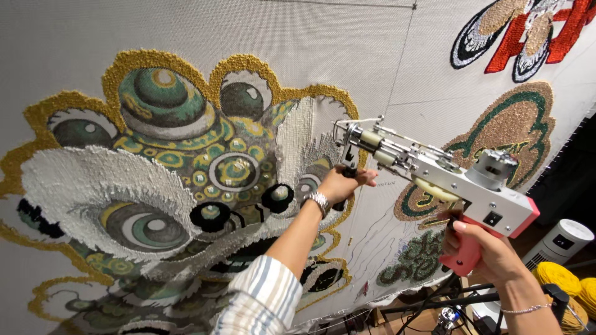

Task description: The person uses a handheld tufting gun to apply white yarn onto a large canvas, filling in a section of a detailed design that features a stylized lion head. The operator guides the tool steadily across the fabric surface to create a textured pile.

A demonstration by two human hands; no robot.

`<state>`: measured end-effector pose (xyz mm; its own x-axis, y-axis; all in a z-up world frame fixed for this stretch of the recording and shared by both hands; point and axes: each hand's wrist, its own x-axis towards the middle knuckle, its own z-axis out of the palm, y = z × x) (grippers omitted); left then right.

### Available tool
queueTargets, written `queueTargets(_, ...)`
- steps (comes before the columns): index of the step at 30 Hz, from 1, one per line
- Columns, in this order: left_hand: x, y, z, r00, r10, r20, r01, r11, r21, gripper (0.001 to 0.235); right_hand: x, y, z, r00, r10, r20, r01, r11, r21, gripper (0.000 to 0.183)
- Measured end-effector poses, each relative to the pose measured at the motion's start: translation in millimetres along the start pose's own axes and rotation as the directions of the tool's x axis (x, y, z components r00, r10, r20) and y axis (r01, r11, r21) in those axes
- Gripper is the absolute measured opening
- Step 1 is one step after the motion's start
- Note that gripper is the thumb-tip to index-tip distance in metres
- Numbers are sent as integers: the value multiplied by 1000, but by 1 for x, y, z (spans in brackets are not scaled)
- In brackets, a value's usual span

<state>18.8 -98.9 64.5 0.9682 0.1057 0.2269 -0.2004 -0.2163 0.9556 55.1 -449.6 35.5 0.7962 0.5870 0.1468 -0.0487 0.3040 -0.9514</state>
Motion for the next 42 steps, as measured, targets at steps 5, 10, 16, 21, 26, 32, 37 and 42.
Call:
queueTargets(5,-48,-27,22,986,-8,-169,-14,992,-126,31,2,19,-19,981,176,78,-172,984,-52,43)
queueTargets(10,-97,-69,40,926,56,-374,-54,998,17,36,12,47,-19,940,340,-32,-341,932,-126,46)
queueTargets(16,-144,-98,52,851,-166,-498,140,986,-89,34,-5,105,-10,940,238,-244,-282,945,-165,39)
queueTargets(21,-168,-125,63,828,-141,-543,54,984,-172,32,-27,128,-4,953,96,-288,-170,954,-245,37)
queueTargets(26,-182,-123,72,805,-154,-573,129,988,-84,28,-43,156,-7,931,118,-345,-242,907,-345,37)
queueTargets(32,-196,-110,96,813,-113,-571,102,993,-51,23,-76,172,-17,894,270,-358,-324,941,-100,39)
queueTargets(37,-198,-104,104,875,-121,-468,119,992,-33,23,-96,165,-26,850,373,-372,-389,921,33,43)
queueTargets(42,-199,-94,113,882,-168,-440,190,982,6,21,-114,141,-23,823,323,-467,-363,932,6,41)
